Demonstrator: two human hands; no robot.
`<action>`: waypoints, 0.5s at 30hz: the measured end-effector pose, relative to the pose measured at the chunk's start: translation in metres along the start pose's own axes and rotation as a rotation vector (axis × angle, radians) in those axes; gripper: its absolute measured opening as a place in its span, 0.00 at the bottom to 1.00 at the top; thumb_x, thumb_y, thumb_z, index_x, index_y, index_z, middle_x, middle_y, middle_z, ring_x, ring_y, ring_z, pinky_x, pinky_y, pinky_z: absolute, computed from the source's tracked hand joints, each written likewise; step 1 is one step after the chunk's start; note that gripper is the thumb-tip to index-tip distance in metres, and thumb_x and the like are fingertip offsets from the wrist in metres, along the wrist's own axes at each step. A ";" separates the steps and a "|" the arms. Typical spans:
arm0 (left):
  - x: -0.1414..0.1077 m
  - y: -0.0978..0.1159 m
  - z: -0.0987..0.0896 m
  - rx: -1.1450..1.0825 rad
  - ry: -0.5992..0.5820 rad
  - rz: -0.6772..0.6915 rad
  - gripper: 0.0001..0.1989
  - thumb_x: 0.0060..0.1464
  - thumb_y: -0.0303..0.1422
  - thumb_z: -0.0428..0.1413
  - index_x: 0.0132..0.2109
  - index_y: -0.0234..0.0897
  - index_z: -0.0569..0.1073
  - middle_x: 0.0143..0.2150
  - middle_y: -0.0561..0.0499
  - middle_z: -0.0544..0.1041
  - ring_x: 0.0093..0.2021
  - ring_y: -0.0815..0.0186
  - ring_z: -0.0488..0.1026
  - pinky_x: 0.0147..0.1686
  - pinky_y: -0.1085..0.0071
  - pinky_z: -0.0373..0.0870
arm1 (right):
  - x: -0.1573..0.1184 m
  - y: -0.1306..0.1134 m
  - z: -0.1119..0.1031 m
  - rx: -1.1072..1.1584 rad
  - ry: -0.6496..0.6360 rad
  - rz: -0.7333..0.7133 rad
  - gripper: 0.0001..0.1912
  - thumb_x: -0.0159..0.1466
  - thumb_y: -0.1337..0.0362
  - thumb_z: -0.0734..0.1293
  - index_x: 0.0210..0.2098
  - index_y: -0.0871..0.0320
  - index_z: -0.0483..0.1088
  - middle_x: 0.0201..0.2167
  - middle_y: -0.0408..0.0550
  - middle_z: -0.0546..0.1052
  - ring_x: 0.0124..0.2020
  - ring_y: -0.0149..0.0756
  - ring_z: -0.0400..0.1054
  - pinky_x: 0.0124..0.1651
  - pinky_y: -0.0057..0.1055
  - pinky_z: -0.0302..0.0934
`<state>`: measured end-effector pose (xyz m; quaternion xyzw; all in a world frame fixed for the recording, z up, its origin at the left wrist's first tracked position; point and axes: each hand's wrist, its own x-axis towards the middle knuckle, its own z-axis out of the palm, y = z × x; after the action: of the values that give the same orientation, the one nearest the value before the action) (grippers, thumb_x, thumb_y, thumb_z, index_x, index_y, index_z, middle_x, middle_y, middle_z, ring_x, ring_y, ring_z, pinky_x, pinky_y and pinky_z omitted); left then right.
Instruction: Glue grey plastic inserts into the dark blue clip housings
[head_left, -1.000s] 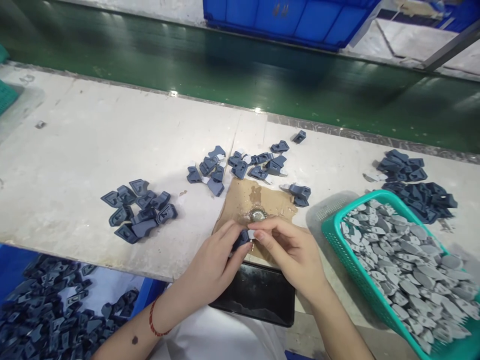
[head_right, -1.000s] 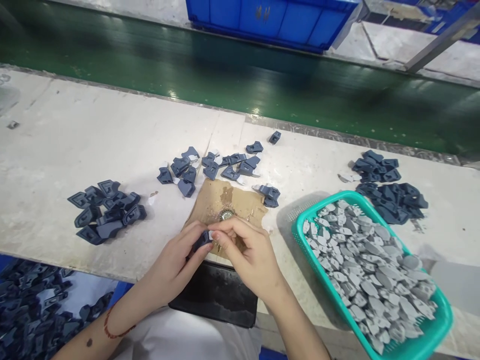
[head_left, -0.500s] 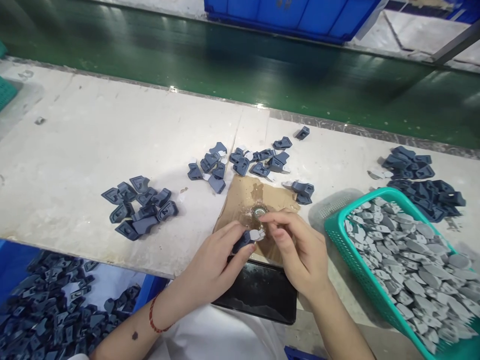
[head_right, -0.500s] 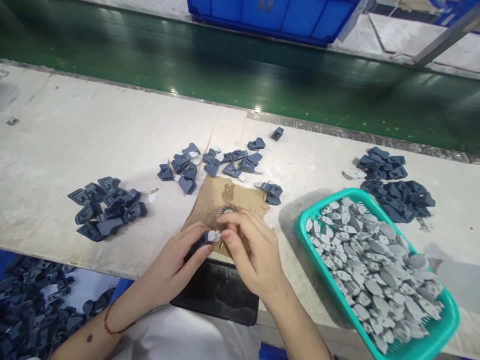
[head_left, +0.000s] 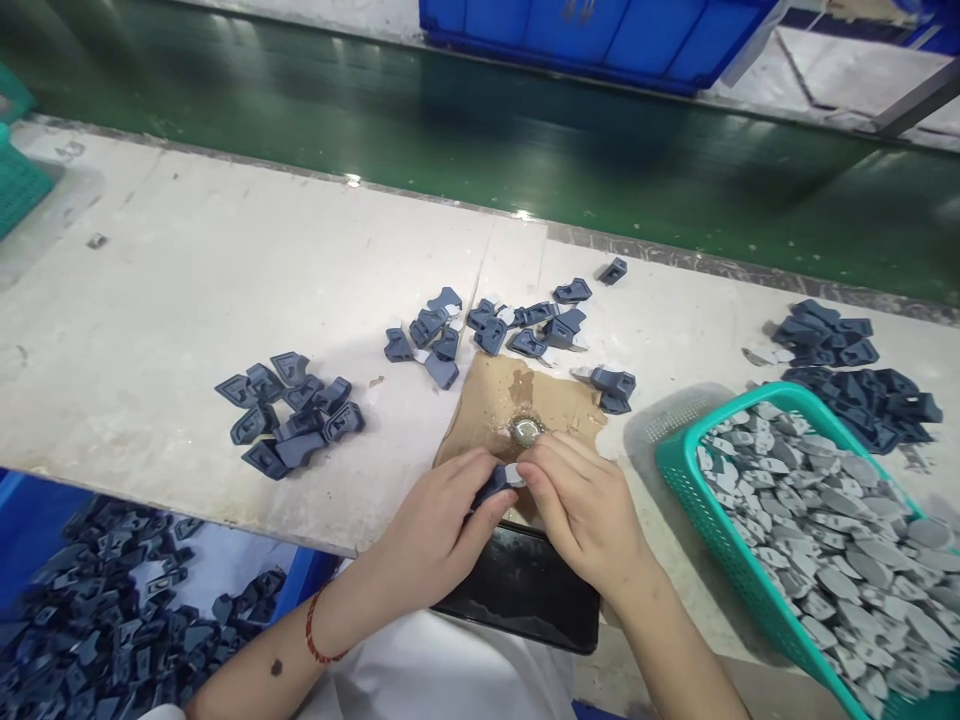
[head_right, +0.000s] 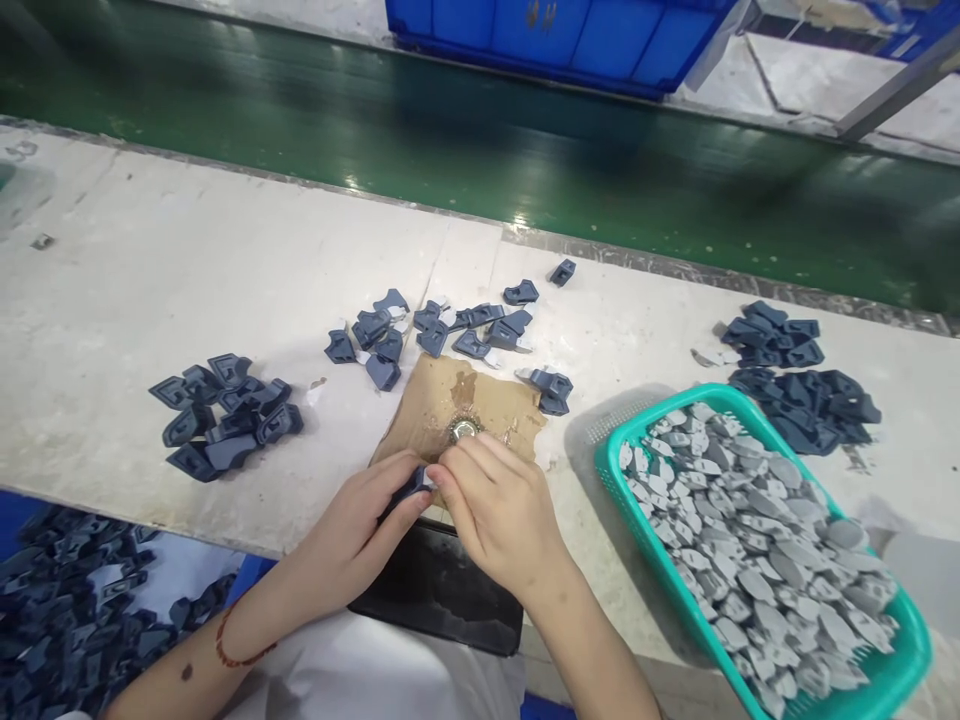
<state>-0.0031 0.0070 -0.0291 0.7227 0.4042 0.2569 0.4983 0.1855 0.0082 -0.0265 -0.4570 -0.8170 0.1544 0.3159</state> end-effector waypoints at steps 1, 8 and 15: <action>0.000 0.000 0.000 -0.002 0.005 0.000 0.12 0.75 0.33 0.45 0.40 0.39 0.65 0.36 0.53 0.70 0.37 0.64 0.70 0.37 0.68 0.64 | 0.000 0.000 0.000 -0.006 -0.001 -0.005 0.16 0.78 0.69 0.56 0.32 0.56 0.64 0.26 0.44 0.69 0.30 0.35 0.63 0.34 0.31 0.58; -0.001 -0.002 0.000 0.026 0.056 0.087 0.11 0.75 0.33 0.46 0.39 0.38 0.66 0.35 0.52 0.70 0.35 0.64 0.70 0.35 0.69 0.66 | 0.003 -0.004 0.002 -0.005 0.013 -0.028 0.17 0.79 0.67 0.55 0.33 0.56 0.64 0.26 0.45 0.70 0.30 0.35 0.63 0.34 0.31 0.58; -0.005 -0.003 -0.001 0.025 0.083 0.164 0.06 0.72 0.31 0.51 0.46 0.37 0.72 0.39 0.50 0.76 0.39 0.64 0.75 0.39 0.71 0.72 | -0.003 -0.002 -0.005 -0.007 0.071 -0.063 0.17 0.79 0.64 0.56 0.34 0.58 0.69 0.26 0.46 0.73 0.28 0.35 0.65 0.32 0.32 0.59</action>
<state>-0.0071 0.0037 -0.0314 0.7482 0.3670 0.3217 0.4494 0.1889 0.0046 -0.0230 -0.4372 -0.8199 0.1253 0.3478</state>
